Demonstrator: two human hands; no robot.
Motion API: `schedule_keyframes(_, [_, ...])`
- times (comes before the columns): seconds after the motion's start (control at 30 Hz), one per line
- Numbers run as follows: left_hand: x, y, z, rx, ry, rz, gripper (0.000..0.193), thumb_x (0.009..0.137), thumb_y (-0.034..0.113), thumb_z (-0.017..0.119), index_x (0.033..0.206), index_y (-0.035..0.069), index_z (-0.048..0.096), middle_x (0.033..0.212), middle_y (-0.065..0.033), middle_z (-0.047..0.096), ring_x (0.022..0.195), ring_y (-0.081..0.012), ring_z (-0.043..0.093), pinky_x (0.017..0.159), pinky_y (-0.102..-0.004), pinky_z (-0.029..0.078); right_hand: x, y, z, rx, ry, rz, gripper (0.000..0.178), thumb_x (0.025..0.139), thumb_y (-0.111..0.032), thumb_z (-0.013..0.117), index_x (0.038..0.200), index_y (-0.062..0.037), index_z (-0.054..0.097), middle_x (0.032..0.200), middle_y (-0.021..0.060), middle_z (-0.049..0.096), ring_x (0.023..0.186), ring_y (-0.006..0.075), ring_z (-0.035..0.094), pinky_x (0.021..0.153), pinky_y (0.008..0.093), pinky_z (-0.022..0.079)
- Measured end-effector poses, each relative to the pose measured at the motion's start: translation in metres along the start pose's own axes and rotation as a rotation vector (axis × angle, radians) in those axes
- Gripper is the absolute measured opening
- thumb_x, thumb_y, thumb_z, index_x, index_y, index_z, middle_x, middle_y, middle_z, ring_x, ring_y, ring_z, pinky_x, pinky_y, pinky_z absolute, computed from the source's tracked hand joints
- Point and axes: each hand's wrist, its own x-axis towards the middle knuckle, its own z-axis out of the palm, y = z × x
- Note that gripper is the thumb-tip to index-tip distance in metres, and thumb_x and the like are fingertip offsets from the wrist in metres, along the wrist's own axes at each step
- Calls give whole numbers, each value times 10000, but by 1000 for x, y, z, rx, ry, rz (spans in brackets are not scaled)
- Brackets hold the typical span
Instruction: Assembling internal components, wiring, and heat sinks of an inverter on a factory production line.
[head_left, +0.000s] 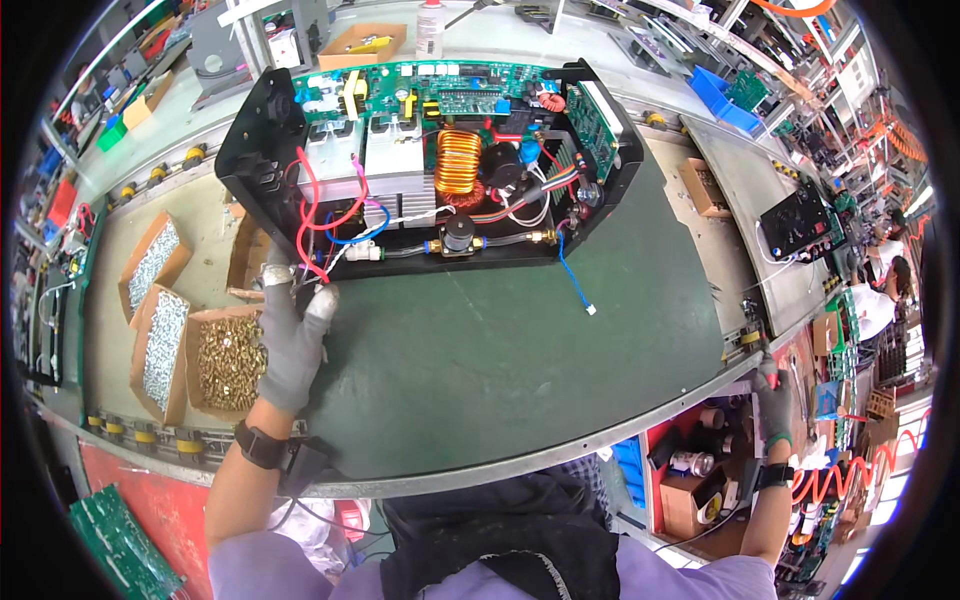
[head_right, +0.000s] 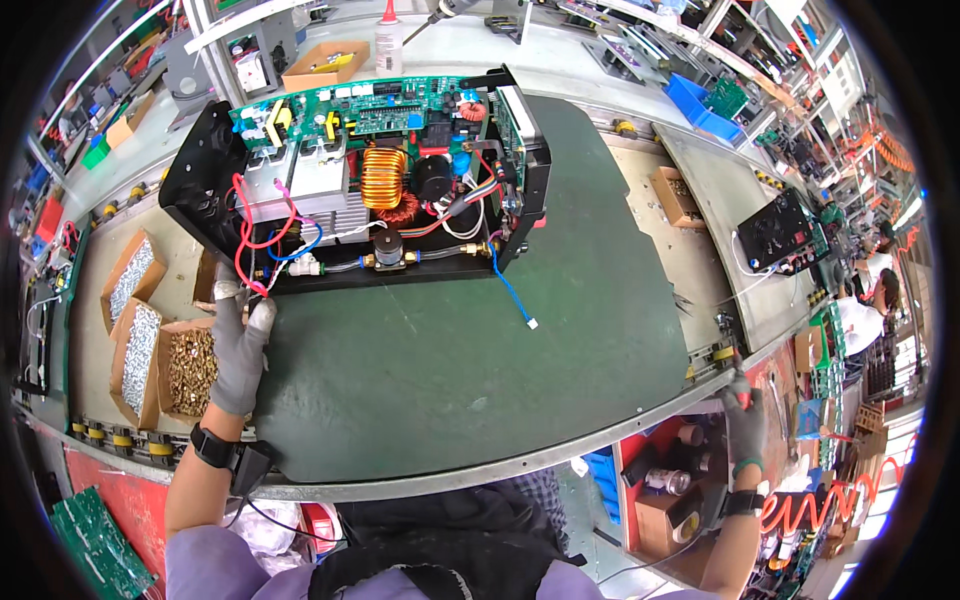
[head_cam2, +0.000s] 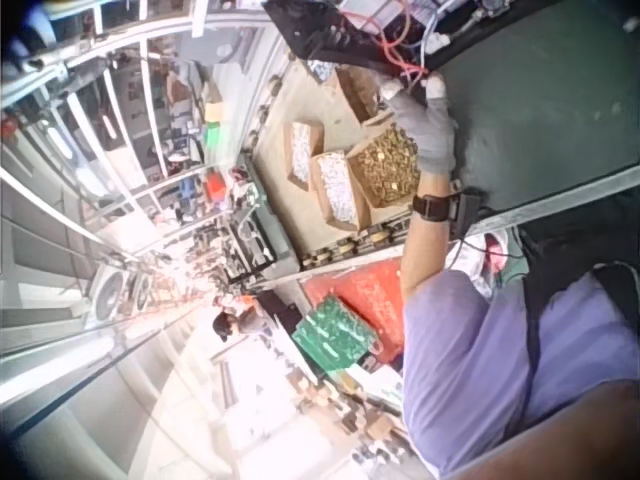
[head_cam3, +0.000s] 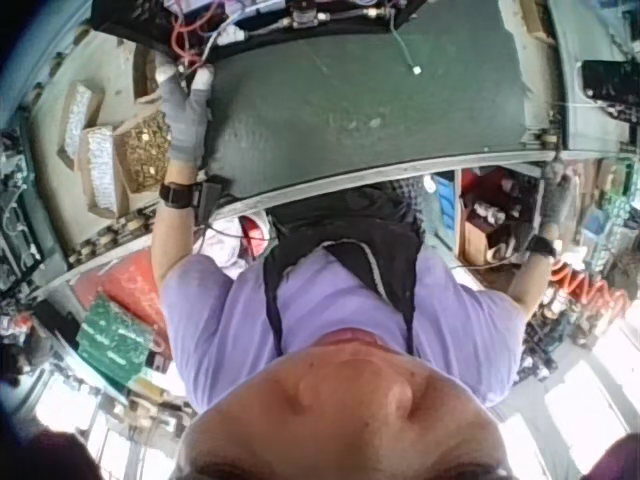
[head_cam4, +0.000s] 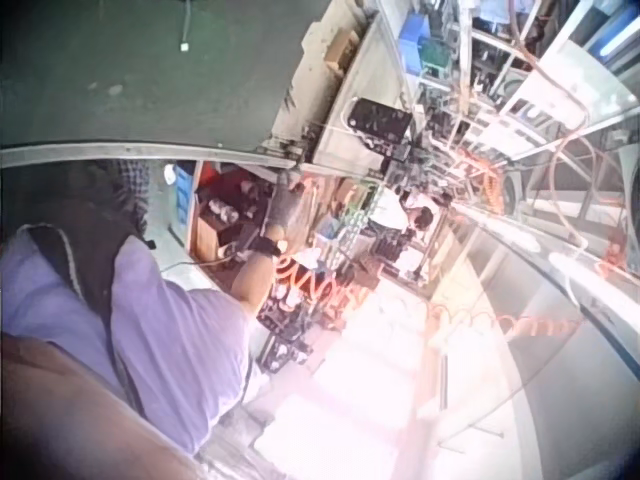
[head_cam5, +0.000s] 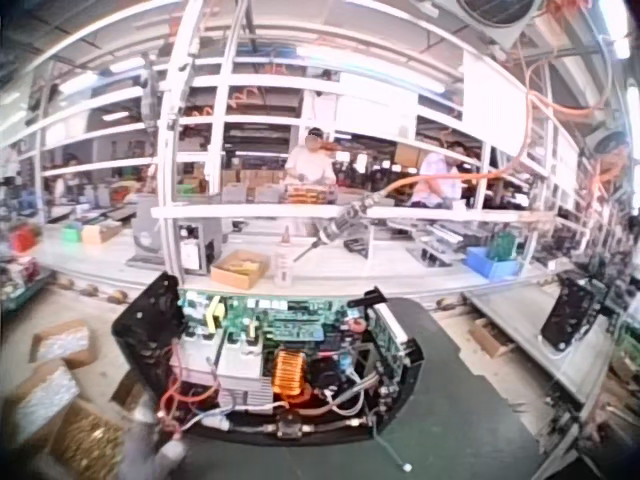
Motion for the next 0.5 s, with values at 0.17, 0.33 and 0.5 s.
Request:
schedule_keyframes(0.17, [-7,-14,7,42,-37,7,922,887,319,684,1546,29,108,1417,-204,462,1277,-269,477,1049,-383,386,1,41,-14,-645,105,64,510,918,-449,577,1113,19,517,942,292,626,907,480,603,757,520,465])
schedule_keyframes(0.33, [-4,-2,15,246,-34,-210,955,842,285,740,1531,23,132,1208,-246,582,876,-297,663,768,-401,529,-22,30,-18,-746,157,52,523,941,-410,562,1247,10,501,1202,303,567,1093,486,550,885,525,453])
schedule_keyframes(0.5, [-3,-12,26,140,6,-315,876,815,204,755,1500,25,239,1093,-227,603,676,-275,634,624,-404,521,-50,-58,20,-879,378,-234,461,867,-255,649,1256,-38,535,1099,198,594,1035,393,572,921,471,454])
